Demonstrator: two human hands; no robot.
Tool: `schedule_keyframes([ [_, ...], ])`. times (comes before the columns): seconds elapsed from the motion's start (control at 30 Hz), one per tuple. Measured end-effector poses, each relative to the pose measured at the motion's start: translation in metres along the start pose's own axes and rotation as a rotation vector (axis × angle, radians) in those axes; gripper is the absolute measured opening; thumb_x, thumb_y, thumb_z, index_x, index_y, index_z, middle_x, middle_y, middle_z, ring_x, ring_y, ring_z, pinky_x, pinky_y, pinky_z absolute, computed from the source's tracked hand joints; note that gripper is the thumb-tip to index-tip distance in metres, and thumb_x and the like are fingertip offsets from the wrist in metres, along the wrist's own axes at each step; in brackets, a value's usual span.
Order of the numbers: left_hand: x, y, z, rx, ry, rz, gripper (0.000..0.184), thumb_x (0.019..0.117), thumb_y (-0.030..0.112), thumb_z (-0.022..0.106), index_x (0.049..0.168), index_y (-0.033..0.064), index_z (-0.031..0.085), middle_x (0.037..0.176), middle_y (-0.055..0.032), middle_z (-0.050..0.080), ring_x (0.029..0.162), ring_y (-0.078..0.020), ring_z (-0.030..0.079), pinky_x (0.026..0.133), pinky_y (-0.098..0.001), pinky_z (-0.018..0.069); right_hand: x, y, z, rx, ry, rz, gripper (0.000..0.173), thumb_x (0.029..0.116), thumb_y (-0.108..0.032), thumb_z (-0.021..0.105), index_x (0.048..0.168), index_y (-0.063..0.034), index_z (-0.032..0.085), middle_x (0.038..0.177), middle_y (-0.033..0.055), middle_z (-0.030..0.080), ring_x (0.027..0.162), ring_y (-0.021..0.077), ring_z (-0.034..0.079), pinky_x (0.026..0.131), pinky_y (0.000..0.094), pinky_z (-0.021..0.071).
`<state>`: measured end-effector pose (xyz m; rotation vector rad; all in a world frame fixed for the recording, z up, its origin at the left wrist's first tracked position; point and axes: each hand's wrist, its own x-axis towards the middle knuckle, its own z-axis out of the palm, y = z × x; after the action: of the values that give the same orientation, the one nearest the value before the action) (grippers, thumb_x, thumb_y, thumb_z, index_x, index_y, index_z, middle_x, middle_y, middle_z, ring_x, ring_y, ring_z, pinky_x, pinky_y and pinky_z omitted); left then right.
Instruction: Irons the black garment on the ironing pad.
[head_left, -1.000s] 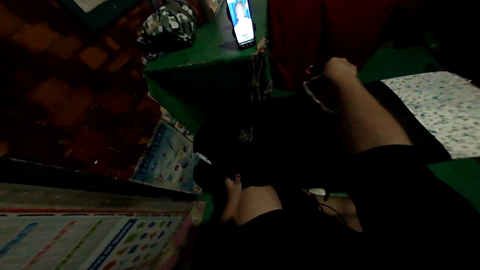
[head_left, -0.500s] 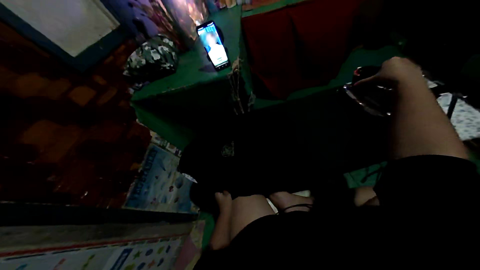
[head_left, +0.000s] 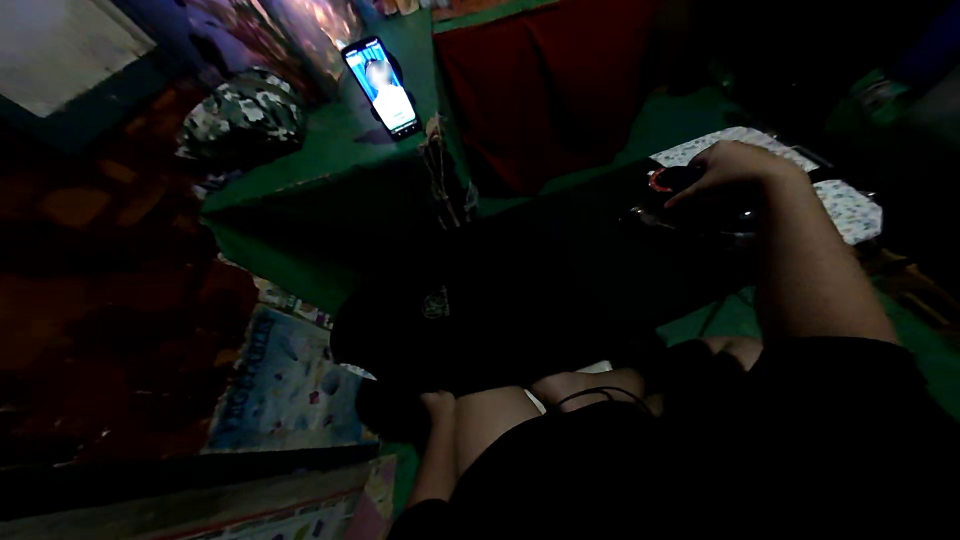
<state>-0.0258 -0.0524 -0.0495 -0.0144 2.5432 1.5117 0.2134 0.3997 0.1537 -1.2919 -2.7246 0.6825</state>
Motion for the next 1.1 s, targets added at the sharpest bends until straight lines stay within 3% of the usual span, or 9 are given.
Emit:
schedule_keyframes([
  [0.07, -0.003, 0.003, -0.003, 0.025, -0.009, 0.032, 0.047, 0.0982, -0.005, 0.058, 0.142, -0.0141, 0.041, 0.131, -0.0291, 0.058, 0.118, -0.0288, 0.06, 0.102, -0.0401, 0.0488, -0.016, -0.014, 0.003, -0.015, -0.024, -0.016, 0.048, 0.0858, -0.035, 0.086, 0.105, 0.0064, 0.07, 0.101, 0.0303, 0.068, 0.1, 0.0489, 0.065, 0.088, 0.0726, 0.0457],
  [0.17, -0.04, 0.091, -0.032, 0.052, -0.166, -0.182, 0.043, 0.0993, -0.008, 0.056, 0.141, -0.0144, 0.044, 0.141, -0.0291, 0.052, 0.126, -0.0314, 0.054, 0.107, -0.0416, 0.0431, -0.031, -0.03, 0.013, -0.023, -0.044, -0.087, 0.045, 0.0848, -0.034, 0.087, 0.107, 0.0017, 0.073, 0.1, 0.0268, 0.071, 0.099, 0.0466, 0.067, 0.087, 0.0719, 0.0472],
  [0.23, -0.053, 0.109, -0.036, 0.04, -0.139, -0.154, 0.04, 0.0993, -0.008, 0.054, 0.138, -0.0153, 0.046, 0.139, -0.0308, 0.053, 0.127, -0.0333, 0.053, 0.108, -0.0414, 0.0424, -0.04, -0.046, 0.02, -0.046, -0.06, -0.113, 0.047, 0.0838, -0.035, 0.087, 0.113, -0.0008, 0.073, 0.106, 0.0265, 0.071, 0.104, 0.0477, 0.066, 0.09, 0.073, 0.0457],
  [0.37, -0.049, 0.103, -0.034, 0.019, -0.162, -0.226, 0.043, 0.1042, -0.004, 0.047, 0.145, -0.0153, 0.039, 0.145, -0.0334, 0.048, 0.133, -0.0375, 0.05, 0.113, -0.0448, 0.0396, -0.055, -0.08, 0.037, -0.088, -0.087, -0.187, 0.049, 0.0812, -0.04, 0.089, 0.112, -0.0052, 0.075, 0.104, 0.0225, 0.073, 0.101, 0.0444, 0.067, 0.089, 0.0708, 0.0479],
  [0.47, -0.048, 0.096, -0.034, -0.049, -0.135, -0.235, 0.038, 0.104, -0.002, 0.05, 0.14, -0.0144, 0.044, 0.137, -0.0329, 0.052, 0.121, -0.0365, 0.056, 0.104, -0.0449, 0.0455, -0.06, -0.109, 0.049, -0.125, -0.112, -0.219, 0.051, 0.0803, -0.045, 0.088, 0.11, -0.0054, 0.075, 0.101, 0.0207, 0.073, 0.1, 0.0421, 0.068, 0.088, 0.0692, 0.049],
  [0.57, -0.039, 0.091, -0.035, -0.044, -0.162, -0.251, 0.042, 0.1031, -0.004, 0.051, 0.142, -0.0144, 0.041, 0.141, -0.0328, 0.05, 0.125, -0.0366, 0.054, 0.106, -0.045, 0.0441, -0.062, -0.137, 0.06, -0.131, -0.148, -0.281, 0.052, 0.0799, -0.047, 0.088, 0.11, -0.0067, 0.075, 0.101, 0.0175, 0.074, 0.099, 0.0384, 0.069, 0.088, 0.0666, 0.0506],
  [0.77, 0.011, -0.008, 0.007, -0.14, -0.028, -0.032, 0.052, 0.1024, 0.001, 0.053, 0.147, -0.0147, 0.031, 0.139, -0.0292, 0.052, 0.126, -0.0257, 0.056, 0.107, -0.0353, 0.0456, -0.066, -0.198, 0.085, -0.178, -0.225, -0.425, 0.051, 0.0805, -0.049, 0.086, 0.108, -0.0074, 0.075, 0.097, 0.0144, 0.073, 0.096, 0.0346, 0.07, 0.087, 0.0625, 0.0522],
  [0.97, 0.015, -0.01, 0.006, -0.155, -0.048, 0.013, 0.048, 0.1034, 0.001, 0.052, 0.144, -0.0168, 0.035, 0.136, -0.0295, 0.055, 0.125, -0.0234, 0.057, 0.107, -0.0332, 0.0454, -0.075, -0.26, 0.113, -0.201, -0.253, -0.522, 0.048, 0.0835, -0.051, 0.083, 0.104, -0.0087, 0.074, 0.095, 0.012, 0.073, 0.094, 0.0318, 0.07, 0.082, 0.0598, 0.0538],
  [1.1, 0.015, -0.009, 0.004, -0.135, -0.063, 0.005, 0.053, 0.1038, 0.001, 0.051, 0.149, -0.0168, 0.028, 0.143, -0.0312, 0.049, 0.132, -0.0259, 0.052, 0.111, -0.0339, 0.0419, -0.081, -0.302, 0.134, -0.198, -0.247, -0.604, 0.048, 0.0861, -0.052, 0.08, 0.103, -0.0081, 0.072, 0.094, 0.0112, 0.072, 0.092, 0.0309, 0.07, 0.077, 0.0576, 0.0547],
])
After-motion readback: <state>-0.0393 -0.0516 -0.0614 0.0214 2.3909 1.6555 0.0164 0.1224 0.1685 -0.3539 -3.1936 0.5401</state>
